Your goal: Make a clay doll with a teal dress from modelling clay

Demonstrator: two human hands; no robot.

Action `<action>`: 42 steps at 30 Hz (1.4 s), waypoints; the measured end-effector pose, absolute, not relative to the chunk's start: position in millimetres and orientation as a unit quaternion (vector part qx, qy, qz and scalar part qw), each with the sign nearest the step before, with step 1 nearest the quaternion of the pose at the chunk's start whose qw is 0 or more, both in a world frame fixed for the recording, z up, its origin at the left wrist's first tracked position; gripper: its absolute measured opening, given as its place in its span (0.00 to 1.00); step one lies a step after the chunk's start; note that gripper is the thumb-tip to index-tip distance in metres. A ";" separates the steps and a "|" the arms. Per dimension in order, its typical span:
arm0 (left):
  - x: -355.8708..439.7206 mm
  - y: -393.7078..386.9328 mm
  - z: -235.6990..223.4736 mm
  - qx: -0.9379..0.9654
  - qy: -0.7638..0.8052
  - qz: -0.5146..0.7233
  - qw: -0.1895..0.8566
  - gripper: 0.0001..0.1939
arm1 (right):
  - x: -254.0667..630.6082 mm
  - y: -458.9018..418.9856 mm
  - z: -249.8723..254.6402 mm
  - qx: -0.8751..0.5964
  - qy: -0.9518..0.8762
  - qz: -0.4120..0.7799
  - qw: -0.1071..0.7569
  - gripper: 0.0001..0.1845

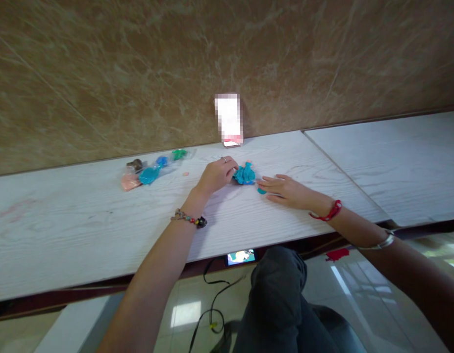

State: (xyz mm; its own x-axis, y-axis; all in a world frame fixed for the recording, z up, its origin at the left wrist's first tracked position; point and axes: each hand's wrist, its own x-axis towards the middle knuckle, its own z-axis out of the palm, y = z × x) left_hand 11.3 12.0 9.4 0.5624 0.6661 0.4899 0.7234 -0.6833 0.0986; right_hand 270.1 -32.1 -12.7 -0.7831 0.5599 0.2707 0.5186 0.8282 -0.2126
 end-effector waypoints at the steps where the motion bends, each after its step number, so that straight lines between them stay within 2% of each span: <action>1: 11.2 12.2 9.2 -0.882 -0.395 -0.250 0.056 0.14 | 269.8 -31.9 -12.5 -0.287 -0.942 0.065 0.161 0.21; 5: 10.7 12.9 9.1 -0.882 -0.395 -0.249 0.054 0.14 | 269.0 -31.6 -10.2 -0.272 -0.939 0.081 0.193 0.20; 9: 10.7 12.5 10.0 -0.883 -0.393 -0.249 0.052 0.14 | 267.9 -33.8 -10.1 -0.262 -0.948 0.083 0.159 0.20; 17: 11.0 11.7 10.5 -0.881 -0.399 -0.248 0.053 0.14 | 269.2 -36.0 -12.4 -0.263 -0.948 0.094 0.150 0.22; 42: 11.0 8.9 13.7 -0.883 -0.397 -0.242 0.065 0.13 | 276.5 -36.7 -14.3 -0.319 -0.932 0.058 0.164 0.22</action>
